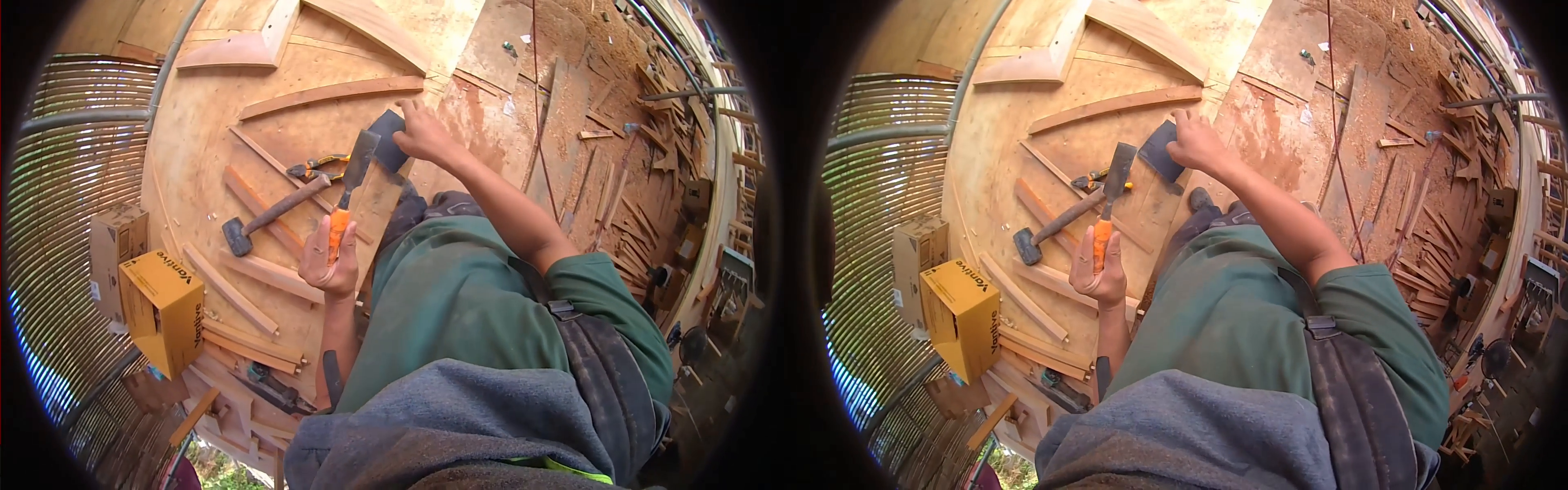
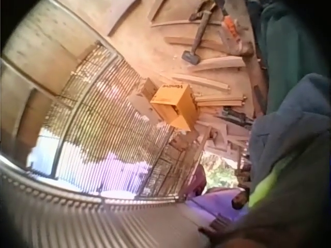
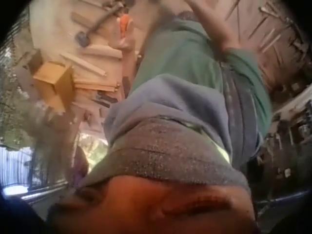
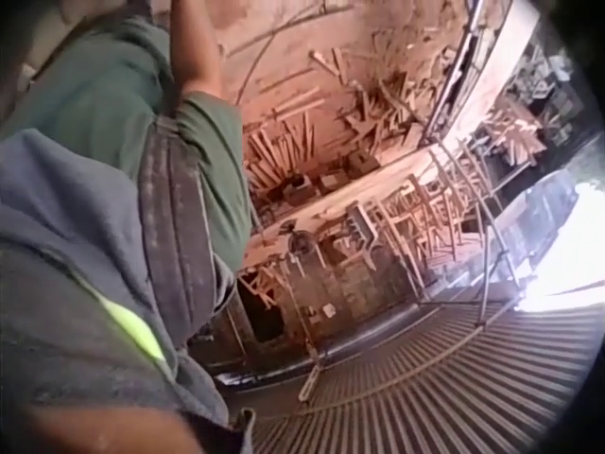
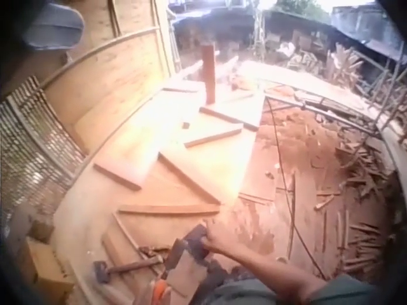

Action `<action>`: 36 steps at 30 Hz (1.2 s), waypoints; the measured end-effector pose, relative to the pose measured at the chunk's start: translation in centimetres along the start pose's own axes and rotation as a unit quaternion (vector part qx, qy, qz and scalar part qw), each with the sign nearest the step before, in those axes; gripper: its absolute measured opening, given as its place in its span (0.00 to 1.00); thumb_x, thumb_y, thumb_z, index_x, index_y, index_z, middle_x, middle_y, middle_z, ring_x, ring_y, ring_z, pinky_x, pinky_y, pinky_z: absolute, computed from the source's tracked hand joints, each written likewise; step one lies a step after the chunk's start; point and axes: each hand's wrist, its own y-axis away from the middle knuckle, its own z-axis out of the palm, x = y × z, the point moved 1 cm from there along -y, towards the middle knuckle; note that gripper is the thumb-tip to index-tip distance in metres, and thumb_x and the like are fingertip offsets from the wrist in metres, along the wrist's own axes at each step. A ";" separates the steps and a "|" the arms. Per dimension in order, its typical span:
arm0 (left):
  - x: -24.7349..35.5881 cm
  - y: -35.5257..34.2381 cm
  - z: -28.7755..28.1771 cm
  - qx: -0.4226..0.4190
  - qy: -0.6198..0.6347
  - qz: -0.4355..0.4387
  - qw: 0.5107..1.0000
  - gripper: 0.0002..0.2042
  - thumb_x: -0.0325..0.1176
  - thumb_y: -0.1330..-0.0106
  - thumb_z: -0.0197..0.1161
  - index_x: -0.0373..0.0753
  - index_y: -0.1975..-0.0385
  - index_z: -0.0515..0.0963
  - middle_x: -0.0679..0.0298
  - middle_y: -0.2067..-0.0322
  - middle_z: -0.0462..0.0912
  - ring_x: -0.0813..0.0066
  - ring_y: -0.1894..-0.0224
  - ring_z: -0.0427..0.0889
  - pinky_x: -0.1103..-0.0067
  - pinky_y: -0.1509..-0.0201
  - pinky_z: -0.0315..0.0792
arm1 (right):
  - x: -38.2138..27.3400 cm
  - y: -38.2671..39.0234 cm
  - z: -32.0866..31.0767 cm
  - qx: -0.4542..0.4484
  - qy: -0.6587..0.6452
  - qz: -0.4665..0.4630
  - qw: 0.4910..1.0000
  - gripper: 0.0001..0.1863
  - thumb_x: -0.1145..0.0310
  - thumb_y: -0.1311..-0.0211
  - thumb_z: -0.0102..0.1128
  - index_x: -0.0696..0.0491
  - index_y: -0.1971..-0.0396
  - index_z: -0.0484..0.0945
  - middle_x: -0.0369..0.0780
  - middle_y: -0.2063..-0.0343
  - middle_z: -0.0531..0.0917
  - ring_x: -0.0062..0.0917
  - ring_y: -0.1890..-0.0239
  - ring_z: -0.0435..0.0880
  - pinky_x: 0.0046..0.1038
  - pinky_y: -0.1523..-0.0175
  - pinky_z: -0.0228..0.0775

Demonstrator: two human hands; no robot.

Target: The recorder carves a piece of wood with a chisel and mallet, then sharpens the chisel blade using a sharpening plate and paper.

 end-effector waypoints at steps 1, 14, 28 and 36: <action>0.2 -0.1 0.1 0.008 -0.008 0.004 1.000 0.21 0.21 0.42 0.78 0.26 0.49 0.82 0.58 0.68 0.84 0.74 0.70 0.81 0.78 0.65 0.77 | 0.0 0.0 0.1 0.089 0.022 -0.131 0.987 0.26 0.68 0.42 0.60 0.60 0.43 0.76 0.52 0.48 0.83 0.45 0.48 0.84 0.39 0.38 0.73; 4.8 -0.1 0.8 0.079 -0.057 0.057 0.994 0.22 0.21 0.42 0.78 0.30 0.47 0.81 0.55 0.66 0.86 0.67 0.69 0.84 0.75 0.64 0.79 | -12.4 7.7 -9.4 -0.251 -0.430 -0.111 0.860 0.10 0.66 0.34 0.72 0.57 0.59 0.86 0.33 0.71 0.86 0.12 0.69 0.82 0.17 0.65 0.73; 11.8 0.8 5.2 0.136 -0.099 -0.019 0.986 0.20 0.21 0.44 0.78 0.25 0.52 0.82 0.50 0.66 0.86 0.62 0.66 0.87 0.73 0.62 0.81 | -11.2 5.0 -14.8 -0.386 -0.363 -0.075 0.845 0.13 0.60 0.28 0.66 0.55 0.68 0.86 0.34 0.77 0.84 0.15 0.76 0.81 0.19 0.69 0.72; 12.8 2.5 4.3 0.159 -0.150 -0.038 0.975 0.19 0.22 0.42 0.77 0.26 0.51 0.82 0.55 0.70 0.84 0.69 0.72 0.83 0.77 0.66 0.78 | -12.5 4.5 -13.8 -0.489 -0.377 -0.030 0.786 0.11 0.63 0.26 0.62 0.56 0.58 0.86 0.34 0.73 0.85 0.16 0.73 0.83 0.21 0.66 0.76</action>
